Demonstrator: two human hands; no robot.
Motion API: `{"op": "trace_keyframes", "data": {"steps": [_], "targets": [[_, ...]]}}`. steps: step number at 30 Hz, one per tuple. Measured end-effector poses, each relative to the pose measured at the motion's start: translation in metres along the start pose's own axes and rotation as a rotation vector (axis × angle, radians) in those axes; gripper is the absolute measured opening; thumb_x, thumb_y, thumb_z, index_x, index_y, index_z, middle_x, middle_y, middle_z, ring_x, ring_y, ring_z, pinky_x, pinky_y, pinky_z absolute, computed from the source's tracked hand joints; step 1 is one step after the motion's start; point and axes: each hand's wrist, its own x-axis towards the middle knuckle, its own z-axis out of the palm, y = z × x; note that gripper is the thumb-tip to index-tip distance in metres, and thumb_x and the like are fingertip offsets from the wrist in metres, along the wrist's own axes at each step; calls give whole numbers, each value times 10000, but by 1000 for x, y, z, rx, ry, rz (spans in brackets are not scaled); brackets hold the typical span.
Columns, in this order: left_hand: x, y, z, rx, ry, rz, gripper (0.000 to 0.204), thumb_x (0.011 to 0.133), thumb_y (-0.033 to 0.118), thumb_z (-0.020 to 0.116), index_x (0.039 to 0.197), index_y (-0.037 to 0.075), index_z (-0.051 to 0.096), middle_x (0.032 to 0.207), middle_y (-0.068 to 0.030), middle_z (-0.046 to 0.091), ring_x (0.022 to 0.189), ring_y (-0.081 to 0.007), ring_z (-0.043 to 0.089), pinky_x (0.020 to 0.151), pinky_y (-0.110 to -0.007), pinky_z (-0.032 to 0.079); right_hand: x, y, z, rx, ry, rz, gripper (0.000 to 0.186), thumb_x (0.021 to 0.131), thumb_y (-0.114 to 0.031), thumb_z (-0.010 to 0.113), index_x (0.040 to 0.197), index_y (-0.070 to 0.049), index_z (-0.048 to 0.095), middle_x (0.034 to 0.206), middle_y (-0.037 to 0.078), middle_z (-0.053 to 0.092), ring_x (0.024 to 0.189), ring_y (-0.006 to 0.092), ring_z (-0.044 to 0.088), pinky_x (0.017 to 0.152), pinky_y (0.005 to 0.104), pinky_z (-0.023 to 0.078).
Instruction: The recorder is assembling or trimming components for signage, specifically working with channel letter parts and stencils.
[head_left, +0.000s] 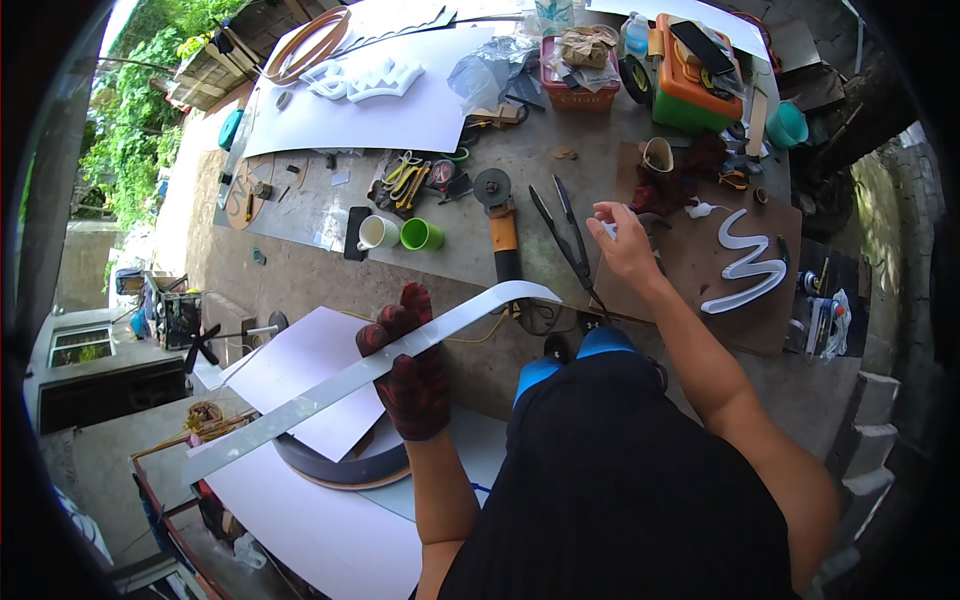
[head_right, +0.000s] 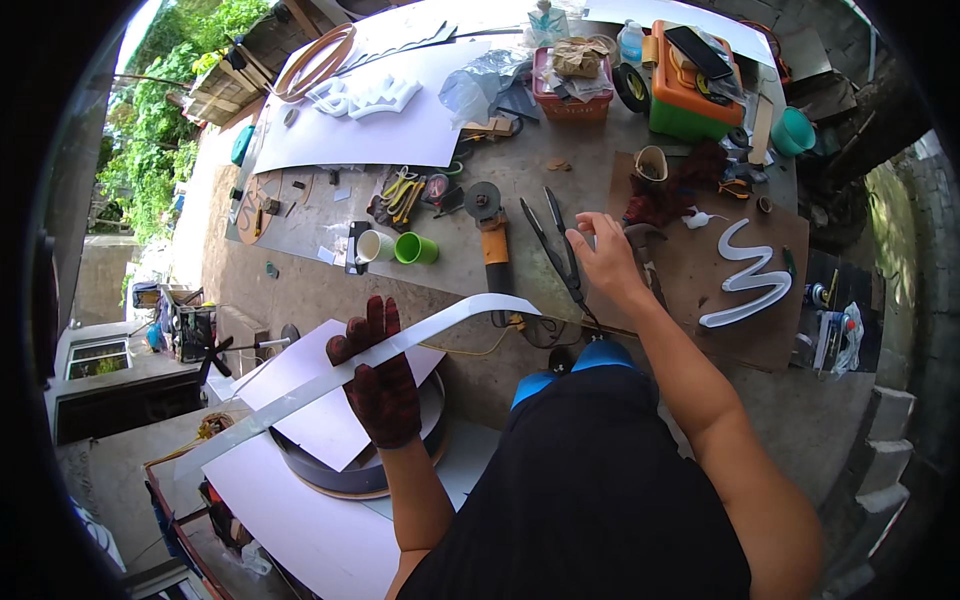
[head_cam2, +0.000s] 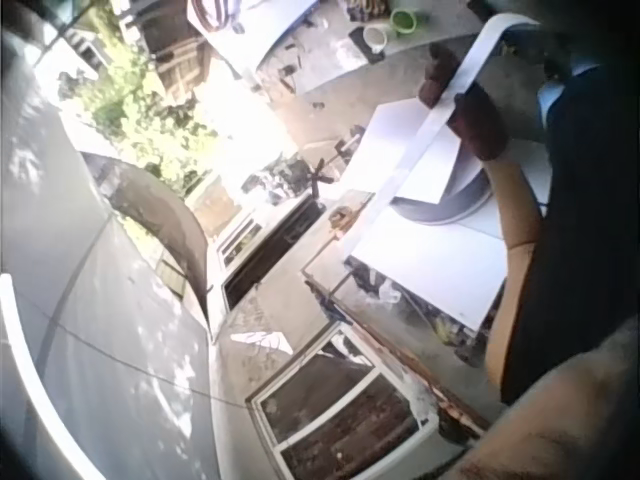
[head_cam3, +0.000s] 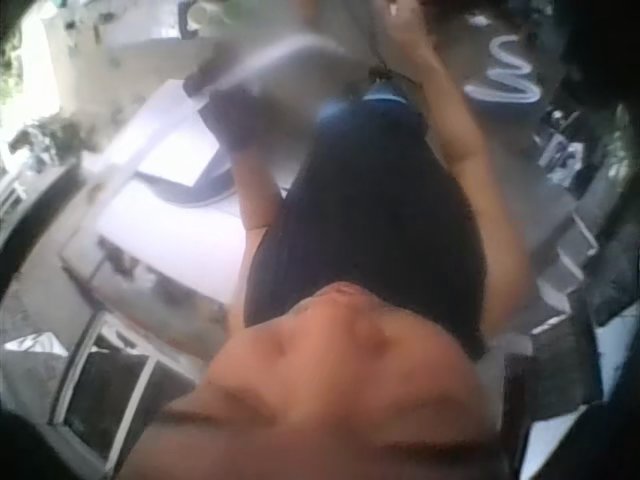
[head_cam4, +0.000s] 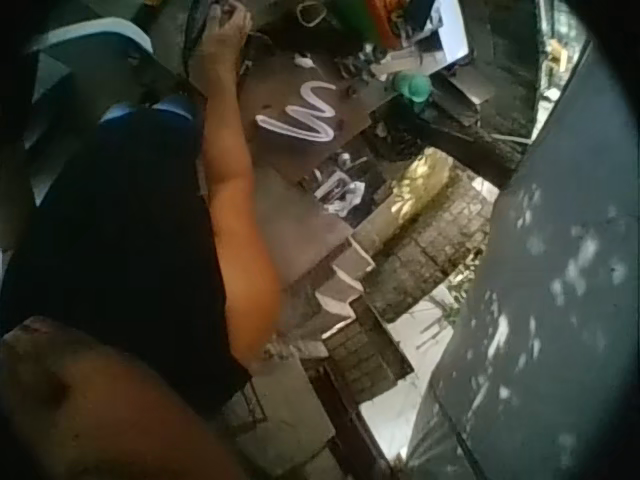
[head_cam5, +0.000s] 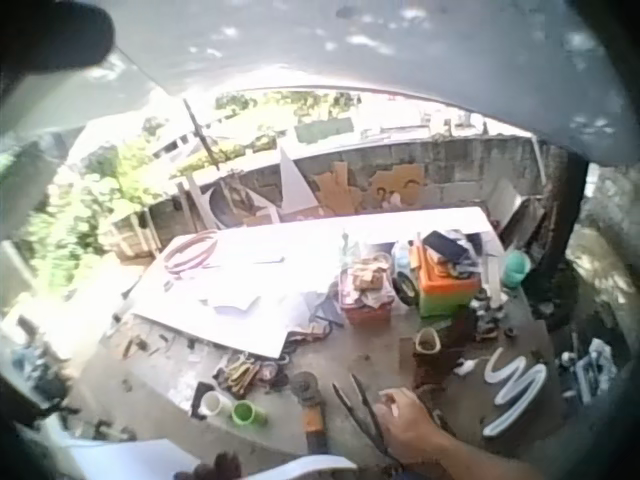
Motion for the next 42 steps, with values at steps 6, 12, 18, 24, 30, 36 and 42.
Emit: {"op": "trace_keyframes", "data": {"steps": [6, 12, 18, 24, 30, 36, 42], "targets": [[2, -37, 19, -136, -257, -193, 411, 886, 193, 714, 1253, 183, 529, 1506, -95, 455, 1451, -372, 322, 1216, -561, 152, -68, -155, -48, -145, -193, -643, 602, 812, -307, 782, 1309, -62, 546, 1195, 127, 623, 1175, 316, 550, 1017, 430, 425], [-8, -65, 39, -151, -489, -242, 571, 917, 267, 694, 1417, 157, 442, 1522, -105, 428, 1443, -323, 349, 1187, -470, 257, -115, -141, -19, -481, -9, -640, 468, 794, -165, 728, 1227, -31, 612, 1070, 125, 670, 1082, 303, 618, 1017, 441, 428], [-40, -47, 50, 636, -888, -753, 483, 900, 252, 709, 1335, 111, 553, 1290, -105, 613, 1236, -319, 552, 1079, -475, 386, -154, -115, -72, -612, 101, -569, 281, 879, -103, 590, 1141, -34, 667, 999, 107, 701, 1031, 242, 655, 1058, 440, 398], [-56, -13, 121, 1037, -1234, 327, 634, 729, 176, 820, 1304, 88, 568, 1163, -132, 648, 1070, -332, 606, 952, -438, 464, -178, -84, -116, -849, 120, -443, 260, 907, -119, 545, 1127, -62, 672, 1036, 94, 703, 1047, 216, 655, 1089, 472, 365], [-45, -109, 163, 1628, -1255, 259, 587, 806, 266, 720, 1342, 133, 520, 1171, -102, 627, 1074, -298, 605, 976, -474, 426, -173, -45, -150, -890, 80, -491, 292, 916, -130, 532, 1175, -68, 652, 1058, 77, 703, 1074, 218, 650, 1096, 496, 355], [-40, -214, 189, 1702, -1306, -90, 361, 920, 125, 550, 1271, 204, 584, 1011, -141, 647, 934, -341, 659, 760, -471, 523, -174, -20, -232, -748, 432, -561, 298, 830, -167, 694, 1115, -83, 667, 1047, 94, 686, 1034, 266, 643, 1041, 464, 400], [-25, -259, 199, 1543, -1141, -148, 324, 974, 145, 516, 1289, 193, 569, 1062, -137, 647, 949, -353, 646, 777, -463, 521, -211, 51, -284, -118, 597, 179, 152, 840, -107, 701, 965, -52, 633, 905, 114, 632, 942, 306, 616, 796, 414, 496]]}}
